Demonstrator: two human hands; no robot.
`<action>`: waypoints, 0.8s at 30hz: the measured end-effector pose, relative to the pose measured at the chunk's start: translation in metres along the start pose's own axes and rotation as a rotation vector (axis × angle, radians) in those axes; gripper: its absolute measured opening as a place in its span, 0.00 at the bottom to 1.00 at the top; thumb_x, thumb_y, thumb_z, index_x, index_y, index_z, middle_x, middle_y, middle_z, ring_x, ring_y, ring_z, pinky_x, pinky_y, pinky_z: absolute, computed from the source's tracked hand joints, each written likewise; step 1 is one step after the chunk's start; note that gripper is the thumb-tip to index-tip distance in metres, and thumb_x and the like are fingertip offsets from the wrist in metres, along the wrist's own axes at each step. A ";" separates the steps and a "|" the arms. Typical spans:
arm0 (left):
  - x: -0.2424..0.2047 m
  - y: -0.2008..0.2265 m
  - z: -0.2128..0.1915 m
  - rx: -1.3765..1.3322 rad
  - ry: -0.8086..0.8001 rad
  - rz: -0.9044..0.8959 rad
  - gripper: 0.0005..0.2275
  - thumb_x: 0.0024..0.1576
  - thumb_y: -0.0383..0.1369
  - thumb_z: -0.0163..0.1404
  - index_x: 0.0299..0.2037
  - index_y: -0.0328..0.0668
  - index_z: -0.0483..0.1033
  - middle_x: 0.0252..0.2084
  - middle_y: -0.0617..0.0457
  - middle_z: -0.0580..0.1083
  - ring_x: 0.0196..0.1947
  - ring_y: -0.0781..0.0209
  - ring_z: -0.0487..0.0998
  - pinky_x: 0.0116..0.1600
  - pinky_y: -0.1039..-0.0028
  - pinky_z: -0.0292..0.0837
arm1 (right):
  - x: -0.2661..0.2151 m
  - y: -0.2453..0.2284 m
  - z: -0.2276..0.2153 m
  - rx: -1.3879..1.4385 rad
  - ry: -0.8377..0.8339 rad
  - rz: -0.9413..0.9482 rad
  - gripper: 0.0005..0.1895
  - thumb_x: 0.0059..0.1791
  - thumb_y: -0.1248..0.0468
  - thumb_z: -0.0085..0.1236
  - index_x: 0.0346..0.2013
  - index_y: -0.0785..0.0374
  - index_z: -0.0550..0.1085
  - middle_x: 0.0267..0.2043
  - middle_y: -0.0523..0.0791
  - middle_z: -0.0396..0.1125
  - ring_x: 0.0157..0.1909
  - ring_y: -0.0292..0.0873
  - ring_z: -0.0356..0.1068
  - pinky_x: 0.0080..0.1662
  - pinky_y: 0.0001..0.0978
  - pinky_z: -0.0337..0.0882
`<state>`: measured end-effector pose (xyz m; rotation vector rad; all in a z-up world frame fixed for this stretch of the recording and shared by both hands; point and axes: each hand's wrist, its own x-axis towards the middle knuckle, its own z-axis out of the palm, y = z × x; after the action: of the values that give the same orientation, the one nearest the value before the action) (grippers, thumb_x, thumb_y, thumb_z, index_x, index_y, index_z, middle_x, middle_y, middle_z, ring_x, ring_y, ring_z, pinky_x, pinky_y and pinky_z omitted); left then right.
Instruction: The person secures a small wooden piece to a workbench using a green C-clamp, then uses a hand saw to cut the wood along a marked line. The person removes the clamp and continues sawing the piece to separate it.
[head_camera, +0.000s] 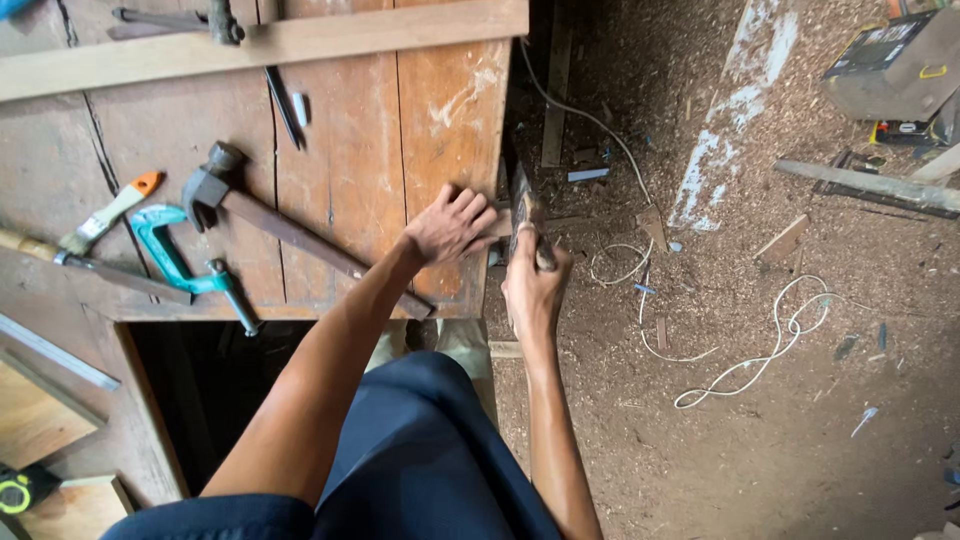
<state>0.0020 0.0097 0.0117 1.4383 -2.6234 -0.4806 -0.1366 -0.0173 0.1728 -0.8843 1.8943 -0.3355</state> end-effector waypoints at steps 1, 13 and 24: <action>0.002 -0.001 0.002 0.013 -0.071 -0.001 0.23 0.65 0.55 0.35 0.56 0.45 0.66 0.44 0.50 0.66 0.46 0.56 0.66 0.54 0.59 0.62 | -0.002 -0.001 -0.001 0.008 -0.008 -0.025 0.22 0.56 0.55 0.46 0.19 0.61 0.66 0.12 0.39 0.57 0.09 0.33 0.56 0.12 0.28 0.58; 0.012 -0.008 -0.004 -0.020 0.001 0.043 0.21 0.67 0.55 0.32 0.49 0.46 0.65 0.43 0.49 0.65 0.44 0.54 0.66 0.51 0.59 0.63 | -0.120 -0.041 -0.065 0.172 -0.001 0.043 0.21 0.55 0.58 0.49 0.18 0.61 0.66 0.12 0.38 0.56 0.10 0.33 0.54 0.13 0.28 0.58; 0.004 -0.001 0.011 -0.031 0.040 0.017 0.22 0.67 0.55 0.32 0.51 0.45 0.64 0.43 0.51 0.64 0.46 0.56 0.66 0.53 0.60 0.63 | -0.112 -0.043 -0.052 0.003 -0.022 0.064 0.21 0.54 0.58 0.48 0.17 0.60 0.67 0.11 0.40 0.58 0.09 0.35 0.55 0.13 0.30 0.59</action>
<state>-0.0021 0.0082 0.0005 1.4001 -2.5835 -0.4834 -0.1344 0.0243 0.2973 -0.8198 1.8967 -0.2889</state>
